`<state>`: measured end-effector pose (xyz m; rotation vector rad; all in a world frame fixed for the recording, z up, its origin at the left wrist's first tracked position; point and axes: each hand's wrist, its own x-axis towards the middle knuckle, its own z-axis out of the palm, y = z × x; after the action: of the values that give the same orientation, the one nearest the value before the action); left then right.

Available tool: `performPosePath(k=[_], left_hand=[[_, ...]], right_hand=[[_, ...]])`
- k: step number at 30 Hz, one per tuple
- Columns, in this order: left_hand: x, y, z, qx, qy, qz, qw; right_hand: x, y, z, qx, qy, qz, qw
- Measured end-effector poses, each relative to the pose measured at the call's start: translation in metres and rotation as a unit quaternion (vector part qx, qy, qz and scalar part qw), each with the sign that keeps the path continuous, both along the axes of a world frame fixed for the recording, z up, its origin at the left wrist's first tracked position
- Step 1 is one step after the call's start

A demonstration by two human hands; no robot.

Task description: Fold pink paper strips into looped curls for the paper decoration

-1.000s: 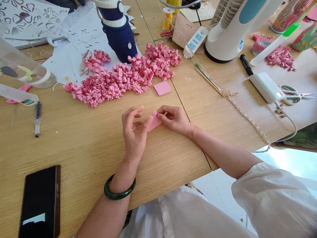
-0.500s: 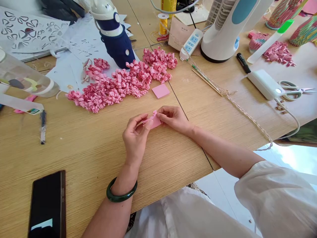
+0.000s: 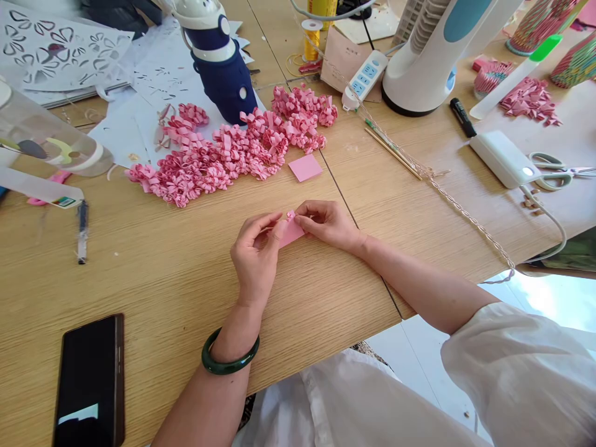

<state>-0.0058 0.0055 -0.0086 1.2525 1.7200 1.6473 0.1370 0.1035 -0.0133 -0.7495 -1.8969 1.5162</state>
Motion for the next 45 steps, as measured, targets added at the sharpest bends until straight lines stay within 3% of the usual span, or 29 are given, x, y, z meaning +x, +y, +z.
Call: performPosePath(k=[2, 5, 8, 12, 32, 45], left_hand=[[-0.001, -0.001, 0.001, 0.009, 0.003, 0.021, 1.000], [-0.001, -0.005, 0.007, 0.044, 0.106, 0.081, 0.990], [0.000, -0.008, 0.011, 0.055, 0.182, 0.071, 0.979], [0.003, -0.008, 0.006, 0.002, 0.143, 0.016, 0.990], [0.000, -0.006, -0.002, -0.027, 0.124, 0.016, 0.992], [0.003, -0.005, 0.002, -0.053, 0.059, 0.019, 0.997]], right_hand=[[0.000, 0.000, -0.001, -0.001, 0.006, -0.012, 1.000], [-0.001, 0.000, -0.002, -0.004, 0.004, -0.024, 1.000], [-0.001, 0.000, 0.000, -0.003, 0.007, -0.026, 1.000], [-0.001, -0.001, 0.001, -0.009, 0.016, -0.020, 1.000], [-0.001, -0.001, -0.003, 0.049, 0.004, 0.010, 0.999], [-0.001, -0.001, -0.004, 0.075, 0.017, 0.015, 0.997]])
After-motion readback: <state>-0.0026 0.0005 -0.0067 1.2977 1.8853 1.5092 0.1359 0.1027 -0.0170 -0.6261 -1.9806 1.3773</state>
